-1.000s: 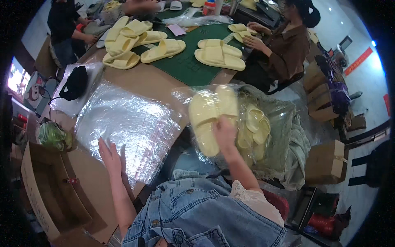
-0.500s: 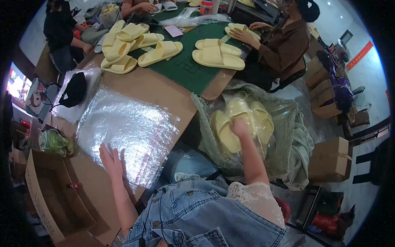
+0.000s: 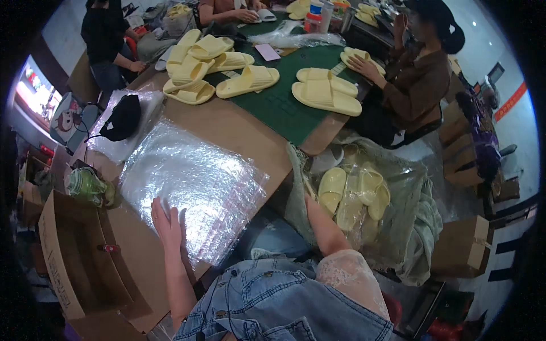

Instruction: The person repeatedly picks up pairs of yellow and black slippers from a pile on a table, places them onto a sheet of bubble wrap, and wraps them. The wrapped pairs are then placed into a large sack. The task is performed in a repetitive, one-at-a-time manner.

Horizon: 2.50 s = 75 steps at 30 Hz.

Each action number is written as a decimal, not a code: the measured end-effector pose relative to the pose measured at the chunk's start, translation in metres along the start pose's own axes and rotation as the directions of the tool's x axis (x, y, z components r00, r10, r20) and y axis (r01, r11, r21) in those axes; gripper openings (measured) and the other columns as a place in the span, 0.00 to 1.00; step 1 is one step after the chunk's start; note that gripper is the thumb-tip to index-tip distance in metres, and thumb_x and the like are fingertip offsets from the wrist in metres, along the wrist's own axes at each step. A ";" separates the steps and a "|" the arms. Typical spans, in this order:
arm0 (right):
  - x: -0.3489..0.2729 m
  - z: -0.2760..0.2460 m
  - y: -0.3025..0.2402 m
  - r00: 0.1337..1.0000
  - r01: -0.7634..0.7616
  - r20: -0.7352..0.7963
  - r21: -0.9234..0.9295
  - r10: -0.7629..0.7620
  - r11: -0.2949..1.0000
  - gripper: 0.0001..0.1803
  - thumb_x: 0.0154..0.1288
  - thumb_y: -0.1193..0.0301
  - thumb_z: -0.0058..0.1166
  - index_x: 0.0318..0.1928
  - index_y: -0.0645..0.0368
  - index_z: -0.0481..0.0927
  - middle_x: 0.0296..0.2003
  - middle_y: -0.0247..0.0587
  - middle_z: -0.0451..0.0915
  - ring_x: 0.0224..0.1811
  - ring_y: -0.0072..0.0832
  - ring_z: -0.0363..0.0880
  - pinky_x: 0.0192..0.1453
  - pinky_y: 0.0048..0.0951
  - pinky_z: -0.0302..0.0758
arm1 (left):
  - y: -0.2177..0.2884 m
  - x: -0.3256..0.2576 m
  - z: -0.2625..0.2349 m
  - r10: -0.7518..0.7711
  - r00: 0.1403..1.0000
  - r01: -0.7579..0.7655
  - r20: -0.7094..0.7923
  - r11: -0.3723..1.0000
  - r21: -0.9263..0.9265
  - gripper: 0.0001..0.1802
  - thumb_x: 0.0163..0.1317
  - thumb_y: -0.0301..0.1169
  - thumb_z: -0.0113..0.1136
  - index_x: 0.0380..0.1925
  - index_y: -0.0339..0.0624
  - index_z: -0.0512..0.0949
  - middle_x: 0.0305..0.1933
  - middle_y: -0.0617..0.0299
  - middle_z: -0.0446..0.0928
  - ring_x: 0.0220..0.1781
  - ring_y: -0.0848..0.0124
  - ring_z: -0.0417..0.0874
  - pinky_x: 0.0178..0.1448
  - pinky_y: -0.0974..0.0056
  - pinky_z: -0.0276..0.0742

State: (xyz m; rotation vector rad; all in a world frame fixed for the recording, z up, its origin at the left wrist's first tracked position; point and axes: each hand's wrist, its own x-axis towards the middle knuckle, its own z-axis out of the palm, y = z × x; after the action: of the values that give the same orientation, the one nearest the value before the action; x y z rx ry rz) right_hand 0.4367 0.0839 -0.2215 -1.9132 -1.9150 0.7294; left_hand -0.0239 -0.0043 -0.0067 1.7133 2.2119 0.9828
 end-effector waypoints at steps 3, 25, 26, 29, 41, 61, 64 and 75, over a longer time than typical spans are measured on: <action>-0.003 -0.051 -0.013 0.963 0.024 -0.270 0.158 0.020 0.987 0.09 0.61 0.70 0.58 0.39 0.61 0.85 0.36 0.52 0.85 0.37 0.47 0.85 0.43 0.42 0.79 | -0.006 -0.002 0.004 0.007 1.000 -0.006 -0.011 0.999 0.032 0.37 0.67 0.37 0.59 0.71 0.30 0.60 0.75 0.38 0.59 0.79 0.44 0.53 0.80 0.46 0.47; 0.137 -0.176 -0.161 0.795 0.248 -0.496 -0.259 -0.348 0.934 0.15 0.51 0.76 0.66 0.40 0.53 0.76 0.42 0.46 0.75 0.48 0.50 0.74 0.52 0.47 0.71 | -0.002 -0.001 0.004 0.016 0.999 -0.016 -0.037 1.000 0.016 0.38 0.65 0.42 0.60 0.69 0.32 0.63 0.74 0.36 0.61 0.78 0.43 0.55 0.80 0.45 0.45; 0.126 -0.171 -0.176 0.798 0.274 -0.490 -0.222 -0.350 0.936 0.13 0.54 0.77 0.63 0.40 0.55 0.77 0.42 0.46 0.77 0.47 0.49 0.76 0.52 0.46 0.73 | -0.004 -0.002 0.002 0.019 0.999 -0.018 -0.044 1.000 0.026 0.38 0.65 0.43 0.60 0.69 0.32 0.63 0.74 0.36 0.61 0.78 0.43 0.55 0.80 0.45 0.45; 0.097 -0.153 -0.202 0.870 0.350 -0.390 0.055 -0.302 0.935 0.09 0.59 0.75 0.59 0.41 0.59 0.78 0.39 0.49 0.79 0.43 0.45 0.80 0.47 0.43 0.76 | -0.006 -0.003 0.004 0.044 0.998 -0.042 -0.050 0.999 0.032 0.38 0.65 0.43 0.60 0.69 0.32 0.63 0.74 0.36 0.61 0.78 0.43 0.55 0.80 0.45 0.45; 0.037 -0.126 -0.274 0.828 0.560 -0.104 0.220 -0.551 0.799 0.07 0.61 0.77 0.58 0.39 0.60 0.76 0.36 0.46 0.77 0.42 0.43 0.79 0.47 0.40 0.76 | -0.005 -0.002 0.003 0.054 0.997 -0.052 -0.054 0.998 0.039 0.38 0.65 0.44 0.60 0.69 0.32 0.64 0.73 0.36 0.62 0.77 0.43 0.57 0.80 0.45 0.47; 0.127 -0.125 -0.254 0.944 0.169 -0.245 -0.212 -0.220 0.963 0.21 0.54 0.56 0.65 0.34 0.65 0.83 0.37 0.53 0.81 0.44 0.50 0.82 0.48 0.47 0.78 | 0.001 -0.003 0.000 0.113 0.993 -0.116 0.041 0.990 0.080 0.48 0.58 0.55 0.65 0.69 0.34 0.63 0.74 0.34 0.58 0.78 0.42 0.54 0.80 0.43 0.44; 0.115 -0.131 -0.244 0.913 0.170 -0.350 -0.146 -0.211 0.975 0.19 0.54 0.58 0.64 0.31 0.65 0.81 0.35 0.54 0.80 0.43 0.50 0.81 0.48 0.47 0.77 | 0.001 -0.005 -0.003 0.129 0.989 -0.136 0.075 0.986 0.096 0.47 0.57 0.55 0.66 0.68 0.34 0.64 0.75 0.35 0.58 0.79 0.42 0.54 0.81 0.44 0.44; 0.000 -0.185 -0.180 0.882 0.325 -0.465 0.472 -0.082 0.819 0.15 0.57 0.78 0.59 0.47 0.68 0.83 0.41 0.41 0.85 0.46 0.28 0.81 0.51 0.29 0.74 | 0.021 -0.013 -0.004 0.463 0.886 -0.462 0.014 0.886 -0.040 0.36 0.46 0.48 0.77 0.54 0.42 0.80 0.64 0.51 0.75 0.67 0.46 0.73 0.70 0.47 0.68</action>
State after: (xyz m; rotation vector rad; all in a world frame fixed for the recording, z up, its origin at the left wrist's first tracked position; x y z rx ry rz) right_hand 0.3947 0.1128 0.0318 -1.3422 -1.4169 0.6287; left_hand -0.0053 -0.0152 0.0060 2.2821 1.7852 1.0760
